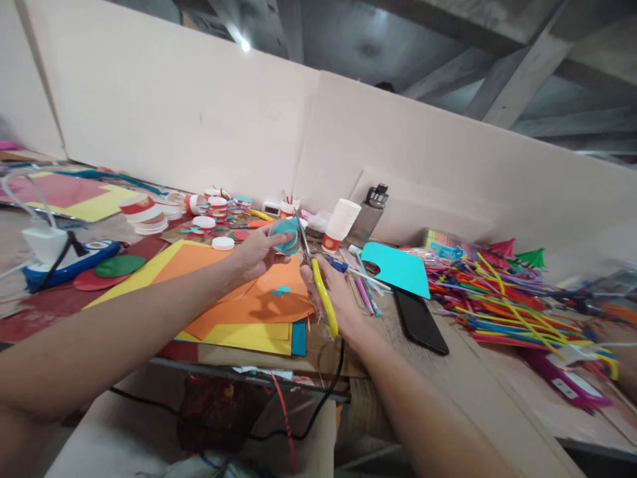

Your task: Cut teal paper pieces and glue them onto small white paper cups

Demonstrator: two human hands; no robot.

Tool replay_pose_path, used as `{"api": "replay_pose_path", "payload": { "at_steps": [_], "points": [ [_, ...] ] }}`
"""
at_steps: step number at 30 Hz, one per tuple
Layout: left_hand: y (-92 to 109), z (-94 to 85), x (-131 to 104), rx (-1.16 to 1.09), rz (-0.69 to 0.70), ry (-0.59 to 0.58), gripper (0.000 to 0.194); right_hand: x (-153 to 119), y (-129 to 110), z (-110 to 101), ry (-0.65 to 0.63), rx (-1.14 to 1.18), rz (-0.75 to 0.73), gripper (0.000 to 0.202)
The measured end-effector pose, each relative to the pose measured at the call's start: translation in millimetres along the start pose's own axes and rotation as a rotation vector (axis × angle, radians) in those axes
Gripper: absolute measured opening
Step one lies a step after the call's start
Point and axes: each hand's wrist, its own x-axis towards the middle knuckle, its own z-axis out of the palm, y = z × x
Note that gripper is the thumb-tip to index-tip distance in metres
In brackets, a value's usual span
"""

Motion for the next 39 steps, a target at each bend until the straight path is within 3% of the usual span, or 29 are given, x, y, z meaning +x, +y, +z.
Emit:
{"api": "replay_pose_path", "payload": {
  "at_steps": [24,39],
  "points": [
    [2.0,-1.8,0.4,0.070,-0.028,-0.041,0.018,-1.0,-3.6,-1.1,0.022,-0.122,-0.067,0.032],
    [5.7,-6.5,2.1,0.105,-0.034,-0.074,0.024,-0.7,-1.0,-0.3,0.001,-0.037,-0.034,0.031]
  ]
}}
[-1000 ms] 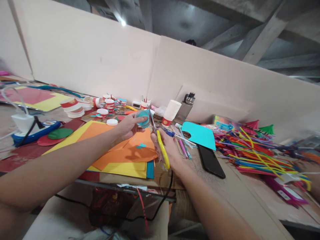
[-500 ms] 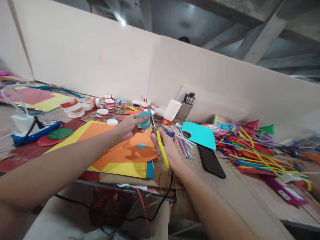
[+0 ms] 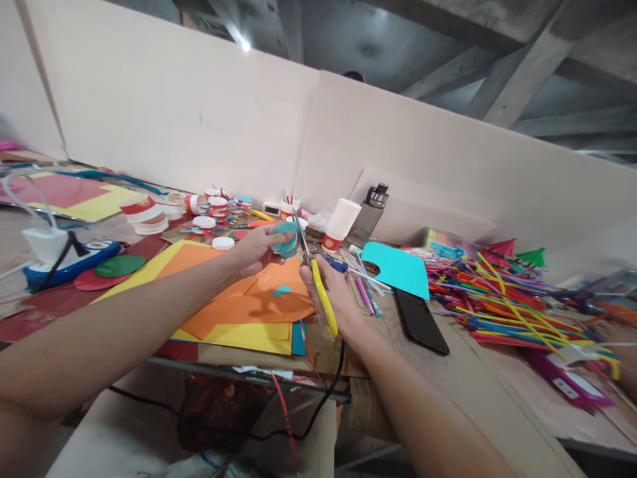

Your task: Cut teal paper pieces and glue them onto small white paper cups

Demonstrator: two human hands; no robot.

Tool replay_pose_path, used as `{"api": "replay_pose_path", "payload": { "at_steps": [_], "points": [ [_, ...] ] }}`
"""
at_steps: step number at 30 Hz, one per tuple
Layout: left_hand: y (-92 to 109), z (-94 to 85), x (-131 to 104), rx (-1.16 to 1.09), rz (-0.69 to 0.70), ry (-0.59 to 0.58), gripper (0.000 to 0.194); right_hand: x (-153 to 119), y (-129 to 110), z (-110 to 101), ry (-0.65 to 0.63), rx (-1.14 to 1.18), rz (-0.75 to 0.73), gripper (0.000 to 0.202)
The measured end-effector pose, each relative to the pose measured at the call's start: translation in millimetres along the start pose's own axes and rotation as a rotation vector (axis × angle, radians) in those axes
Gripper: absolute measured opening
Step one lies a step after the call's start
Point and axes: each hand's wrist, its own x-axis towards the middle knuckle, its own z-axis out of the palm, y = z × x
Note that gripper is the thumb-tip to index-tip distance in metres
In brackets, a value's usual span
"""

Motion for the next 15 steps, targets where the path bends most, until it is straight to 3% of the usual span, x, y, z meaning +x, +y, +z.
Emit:
{"api": "replay_pose_path", "payload": {
  "at_steps": [15],
  "points": [
    [3.9,-2.5,0.6,0.044,0.004,-0.023,0.028,-0.2,3.3,0.0,0.003,-0.041,0.008,0.030]
  ]
}}
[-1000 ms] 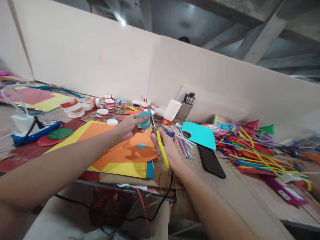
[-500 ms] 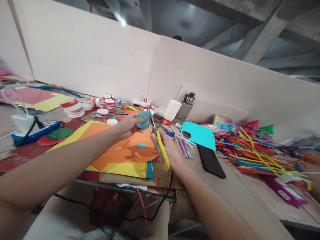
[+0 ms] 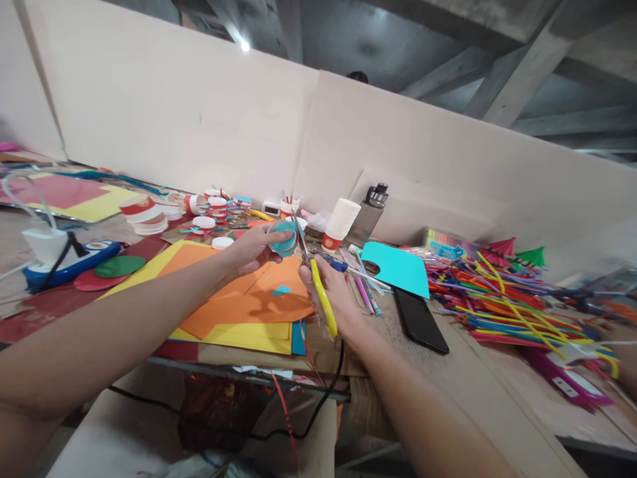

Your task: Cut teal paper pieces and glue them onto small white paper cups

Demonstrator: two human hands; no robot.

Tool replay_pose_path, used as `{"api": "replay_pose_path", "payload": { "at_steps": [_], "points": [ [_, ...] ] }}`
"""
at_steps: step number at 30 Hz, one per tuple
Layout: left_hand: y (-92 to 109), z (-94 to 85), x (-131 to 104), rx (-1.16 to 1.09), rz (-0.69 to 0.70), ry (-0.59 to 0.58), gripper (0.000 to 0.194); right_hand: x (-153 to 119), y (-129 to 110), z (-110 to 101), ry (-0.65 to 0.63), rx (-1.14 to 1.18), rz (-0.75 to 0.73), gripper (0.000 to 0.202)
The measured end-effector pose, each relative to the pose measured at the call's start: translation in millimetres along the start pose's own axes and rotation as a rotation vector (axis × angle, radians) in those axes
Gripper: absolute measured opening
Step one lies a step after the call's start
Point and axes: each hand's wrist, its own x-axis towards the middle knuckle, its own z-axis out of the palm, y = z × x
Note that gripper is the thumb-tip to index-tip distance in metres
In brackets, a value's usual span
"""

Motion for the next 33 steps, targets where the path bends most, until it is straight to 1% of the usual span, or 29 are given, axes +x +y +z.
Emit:
{"api": "replay_pose_path", "payload": {
  "at_steps": [5,11,18,24,28,33],
  "points": [
    [-1.0,0.2,0.2,0.008,0.019,0.019,0.027,-0.5,-4.3,-0.5,-0.002,0.005,-0.031,0.031],
    [-1.1,0.4,-1.0,0.049,0.025,-0.029,0.028,0.5,-3.4,-0.2,0.000,-0.023,-0.061,0.033],
    [-0.2,-0.9,-0.8,0.066,0.021,-0.042,0.027,-0.1,-3.9,-0.5,-0.014,0.014,-0.047,0.030],
    [3.2,-1.3,-1.4,0.109,0.014,-0.052,0.028,-0.1,-2.0,-1.6,-0.014,-0.032,-0.063,0.028],
    [4.3,-3.7,-0.6,0.142,0.003,-0.050,0.030,0.5,-0.7,-1.3,-0.002,-0.051,-0.081,0.028],
    [3.3,-9.2,2.5,0.179,-0.017,-0.044,0.032,0.6,-2.7,-1.4,0.001,-0.078,-0.063,0.029]
  ]
}}
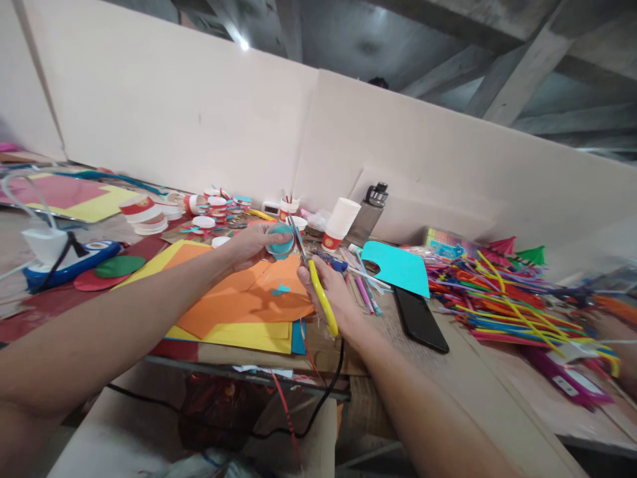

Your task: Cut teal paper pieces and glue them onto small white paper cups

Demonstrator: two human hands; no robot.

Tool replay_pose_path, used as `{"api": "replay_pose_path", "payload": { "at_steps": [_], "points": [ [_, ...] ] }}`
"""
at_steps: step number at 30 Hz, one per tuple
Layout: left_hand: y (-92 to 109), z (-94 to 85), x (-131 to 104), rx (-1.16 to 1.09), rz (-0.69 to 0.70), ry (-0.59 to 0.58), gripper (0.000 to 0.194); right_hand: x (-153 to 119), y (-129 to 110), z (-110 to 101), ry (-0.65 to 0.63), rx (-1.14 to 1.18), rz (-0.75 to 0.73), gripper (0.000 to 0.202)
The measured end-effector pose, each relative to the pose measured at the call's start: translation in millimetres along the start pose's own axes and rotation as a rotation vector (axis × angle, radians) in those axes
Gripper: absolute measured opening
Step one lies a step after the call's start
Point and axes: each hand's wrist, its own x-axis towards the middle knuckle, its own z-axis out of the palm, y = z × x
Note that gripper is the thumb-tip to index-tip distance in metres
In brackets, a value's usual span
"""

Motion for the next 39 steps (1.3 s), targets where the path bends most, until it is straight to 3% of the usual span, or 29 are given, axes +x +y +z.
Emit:
{"api": "replay_pose_path", "payload": {
  "at_steps": [12,30,39],
  "points": [
    [-4.3,6.5,-0.1,-0.077,0.063,0.040,0.031,0.6,-0.5,1.5,0.010,0.039,0.022,0.029],
    [-1.9,1.6,0.4,0.001,0.052,-0.015,0.029,1.7,0.5,0.8,0.001,-0.014,-0.012,0.027],
    [-0.3,6.3,-0.6,-0.032,0.044,0.018,0.033,0.9,-1.1,0.9,-0.039,0.051,0.031,0.032]
  ]
}}
